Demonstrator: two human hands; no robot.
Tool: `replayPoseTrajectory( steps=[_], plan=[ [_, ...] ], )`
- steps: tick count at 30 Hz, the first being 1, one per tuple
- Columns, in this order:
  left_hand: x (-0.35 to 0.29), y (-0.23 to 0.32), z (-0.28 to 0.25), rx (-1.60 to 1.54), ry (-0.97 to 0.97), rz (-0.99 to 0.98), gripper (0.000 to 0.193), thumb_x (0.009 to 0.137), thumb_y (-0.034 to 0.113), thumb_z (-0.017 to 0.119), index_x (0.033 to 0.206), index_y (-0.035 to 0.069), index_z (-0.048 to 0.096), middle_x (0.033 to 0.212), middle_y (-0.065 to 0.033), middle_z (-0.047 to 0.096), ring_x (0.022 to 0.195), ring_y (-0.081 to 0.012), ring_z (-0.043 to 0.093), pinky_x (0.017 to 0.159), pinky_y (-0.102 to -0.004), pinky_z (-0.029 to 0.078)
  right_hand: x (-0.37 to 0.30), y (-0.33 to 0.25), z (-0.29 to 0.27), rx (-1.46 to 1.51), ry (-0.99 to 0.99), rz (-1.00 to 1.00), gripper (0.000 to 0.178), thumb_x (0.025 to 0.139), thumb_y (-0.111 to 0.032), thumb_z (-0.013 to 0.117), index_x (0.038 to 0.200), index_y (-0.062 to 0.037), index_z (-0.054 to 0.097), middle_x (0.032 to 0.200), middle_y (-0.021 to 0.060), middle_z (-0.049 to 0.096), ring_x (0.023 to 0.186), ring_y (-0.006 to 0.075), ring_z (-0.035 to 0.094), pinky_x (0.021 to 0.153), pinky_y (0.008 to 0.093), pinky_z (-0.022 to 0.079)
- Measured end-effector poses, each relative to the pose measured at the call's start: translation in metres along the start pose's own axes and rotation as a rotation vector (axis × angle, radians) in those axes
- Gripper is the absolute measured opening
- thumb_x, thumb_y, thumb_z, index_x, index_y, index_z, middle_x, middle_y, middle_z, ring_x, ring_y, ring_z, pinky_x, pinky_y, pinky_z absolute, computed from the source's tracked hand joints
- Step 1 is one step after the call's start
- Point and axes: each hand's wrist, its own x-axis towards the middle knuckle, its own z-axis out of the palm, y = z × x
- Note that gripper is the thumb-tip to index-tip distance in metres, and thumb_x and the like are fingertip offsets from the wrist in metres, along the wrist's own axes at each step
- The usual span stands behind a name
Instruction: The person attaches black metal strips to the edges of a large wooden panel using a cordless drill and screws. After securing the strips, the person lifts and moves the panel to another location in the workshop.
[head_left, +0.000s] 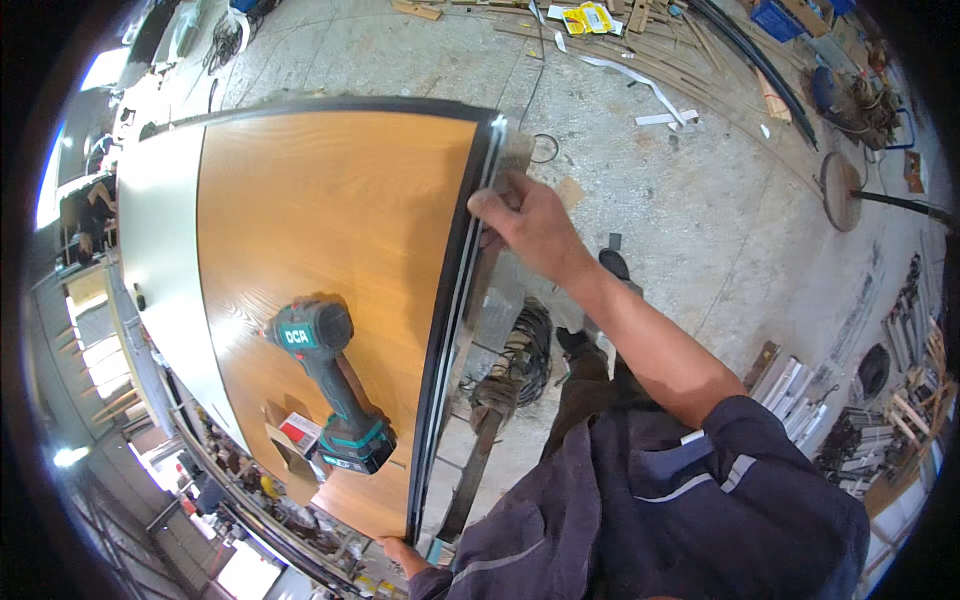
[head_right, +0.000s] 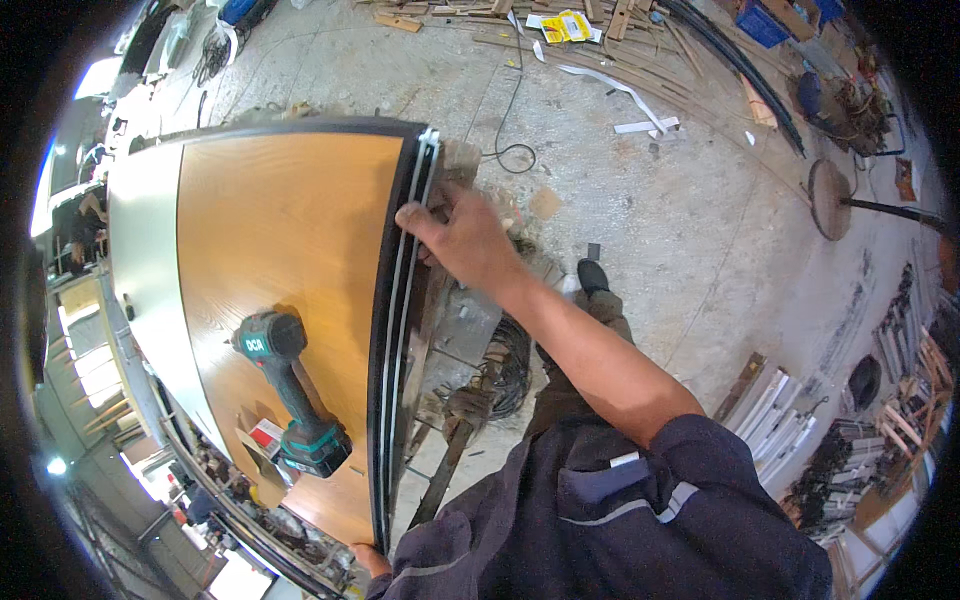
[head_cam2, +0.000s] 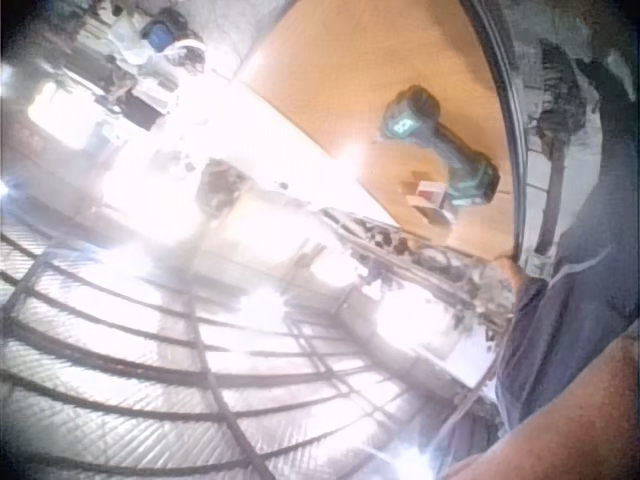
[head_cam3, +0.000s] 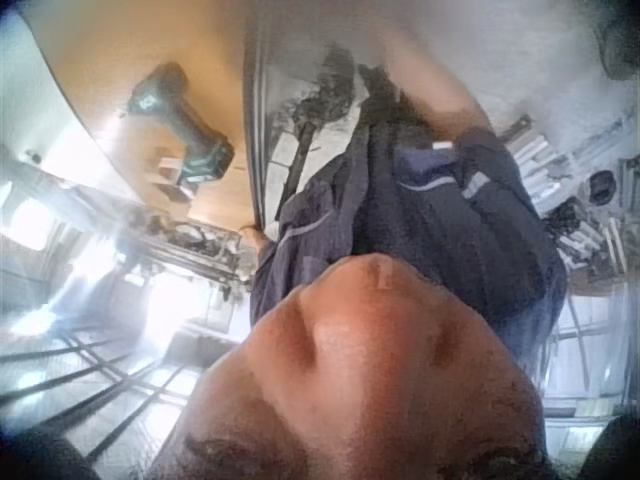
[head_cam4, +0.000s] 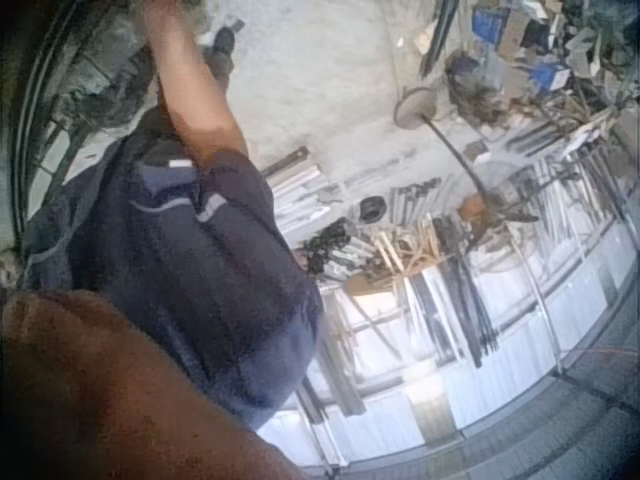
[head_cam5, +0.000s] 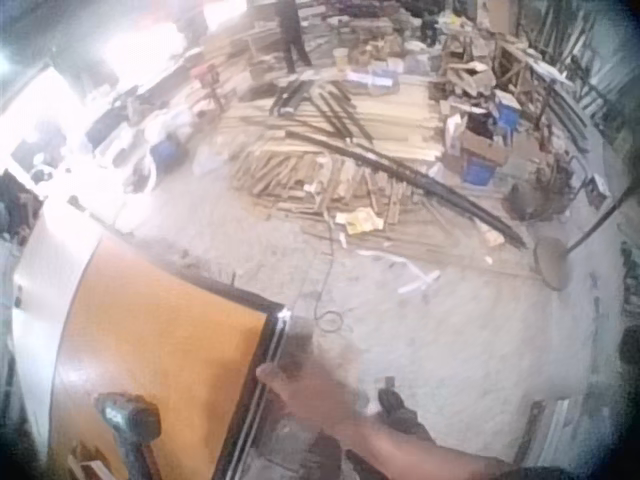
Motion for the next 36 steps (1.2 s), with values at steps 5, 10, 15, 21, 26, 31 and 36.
replayPoseTrajectory(
  steps=[5,10,15,21,26,31,36],
  plan=[
    [-0.039,0.037,0.000,0.185,-0.121,0.131,0.075,0.103,0.055,0.030,0.122,-0.011,0.061,0.119,-0.0326,0.063,0.110,-0.0454,0.061,0.093,-0.0501,0.048,0.007,0.017,-0.008,-0.019,-0.052,0.041,0.049,0.087,-0.040,0.074,0.102,0.0059,0.061,0.084,0.0180,0.069,0.073,0.0236,0.067,0.074,0.0357,0.053],
    [-0.053,0.076,0.002,0.372,-0.175,0.246,0.074,0.104,0.053,0.029,0.123,-0.011,0.060,0.117,-0.0321,0.064,0.110,-0.0438,0.061,0.095,-0.0502,0.046,0.009,-0.002,-0.028,-0.039,-0.150,0.042,0.045,0.085,-0.032,0.074,0.103,0.0075,0.061,0.086,0.0201,0.068,0.077,0.0234,0.067,0.073,0.0360,0.053],
    [-0.064,0.094,0.006,0.566,-0.189,0.346,0.073,0.104,0.051,0.027,0.125,-0.011,0.058,0.115,-0.0316,0.065,0.111,-0.0422,0.061,0.096,-0.0503,0.045,0.015,0.021,-0.040,-0.030,-0.256,-0.068,0.038,0.086,-0.027,0.071,0.099,0.0078,0.062,0.083,0.0208,0.067,0.076,0.0247,0.067,0.073,0.0369,0.053],
    [-0.084,0.084,0.024,0.086,-0.229,0.259,0.069,0.106,0.050,0.024,0.129,-0.008,0.056,0.117,-0.0323,0.064,0.112,-0.0436,0.060,0.096,-0.0494,0.044,0.021,0.016,-0.075,-0.318,-0.451,0.003,0.027,0.088,-0.016,0.069,0.106,0.0029,0.064,0.091,0.0106,0.068,0.082,0.0173,0.067,0.075,0.0331,0.053],
    [-0.106,0.095,0.020,0.476,-0.048,0.431,0.046,0.103,0.033,0.031,0.125,0.002,0.058,0.122,-0.0267,0.062,0.109,-0.0434,0.061,0.090,-0.0524,0.049,0.009,0.007,-0.076,-0.221,-0.464,0.058,0.022,0.092,-0.011,0.063,0.104,0.0069,0.063,0.082,0.0064,0.066,0.069,0.0115,0.061,0.068,0.0270,0.051],
    [-0.181,0.156,0.007,0.271,0.061,0.267,0.041,0.102,0.035,0.046,0.116,-0.001,0.060,0.118,-0.0264,0.063,0.106,-0.0459,0.061,0.090,-0.0546,0.047,-0.030,-0.046,-0.017,-0.088,-0.548,0.194,0.021,0.092,-0.009,0.061,0.105,0.0066,0.066,0.078,0.0039,0.066,0.073,0.0082,0.063,0.067,0.0254,0.051],
    [-0.215,0.140,-0.011,0.001,0.164,0.407,0.051,0.098,0.037,0.057,0.127,-0.004,0.059,0.124,-0.0273,0.061,0.114,-0.0440,0.058,0.098,-0.0480,0.044,-0.080,-0.055,0.076,-0.254,-0.782,0.062,0.021,0.095,-0.013,0.060,0.105,0.0049,0.066,0.084,0.0020,0.066,0.076,0.0074,0.062,0.067,0.0240,0.051]
  ],
)
